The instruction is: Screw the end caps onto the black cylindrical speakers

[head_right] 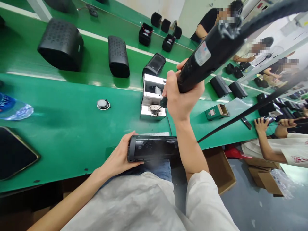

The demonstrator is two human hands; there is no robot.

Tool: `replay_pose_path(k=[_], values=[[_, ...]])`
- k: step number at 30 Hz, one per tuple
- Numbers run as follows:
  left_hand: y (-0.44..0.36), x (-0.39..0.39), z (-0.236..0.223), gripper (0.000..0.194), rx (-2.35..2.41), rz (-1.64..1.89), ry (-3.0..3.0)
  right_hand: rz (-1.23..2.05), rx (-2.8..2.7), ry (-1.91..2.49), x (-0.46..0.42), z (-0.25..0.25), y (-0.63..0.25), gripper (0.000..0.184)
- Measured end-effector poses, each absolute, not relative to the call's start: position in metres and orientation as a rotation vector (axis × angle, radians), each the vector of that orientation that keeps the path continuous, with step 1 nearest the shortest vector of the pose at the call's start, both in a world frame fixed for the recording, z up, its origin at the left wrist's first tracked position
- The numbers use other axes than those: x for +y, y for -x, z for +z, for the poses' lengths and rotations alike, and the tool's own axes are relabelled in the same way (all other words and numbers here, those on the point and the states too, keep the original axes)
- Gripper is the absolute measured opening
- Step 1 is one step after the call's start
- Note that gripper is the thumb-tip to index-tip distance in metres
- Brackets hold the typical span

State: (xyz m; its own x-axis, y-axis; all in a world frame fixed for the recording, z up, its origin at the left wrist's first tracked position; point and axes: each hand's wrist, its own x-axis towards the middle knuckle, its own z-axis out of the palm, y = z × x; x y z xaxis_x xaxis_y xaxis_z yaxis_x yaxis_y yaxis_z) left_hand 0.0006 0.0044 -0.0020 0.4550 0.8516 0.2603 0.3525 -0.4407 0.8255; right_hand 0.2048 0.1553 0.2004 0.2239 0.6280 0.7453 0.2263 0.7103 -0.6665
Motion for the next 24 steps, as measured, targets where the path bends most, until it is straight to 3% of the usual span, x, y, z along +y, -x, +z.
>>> replay_pose_path(k=[8,16,24], values=[[-0.002,0.005,0.0,0.136,0.994,0.917,-2.014,0.313,-1.331,0.805,0.152,0.197,-0.213,0.037],[-0.003,0.004,-0.002,0.141,0.986,0.911,-2.038,0.494,-1.282,0.686,0.085,0.225,-0.188,0.014],[-0.003,0.004,-0.005,0.137,0.975,0.928,-2.04,0.631,-1.287,0.505,0.065,0.235,-0.151,0.021]])
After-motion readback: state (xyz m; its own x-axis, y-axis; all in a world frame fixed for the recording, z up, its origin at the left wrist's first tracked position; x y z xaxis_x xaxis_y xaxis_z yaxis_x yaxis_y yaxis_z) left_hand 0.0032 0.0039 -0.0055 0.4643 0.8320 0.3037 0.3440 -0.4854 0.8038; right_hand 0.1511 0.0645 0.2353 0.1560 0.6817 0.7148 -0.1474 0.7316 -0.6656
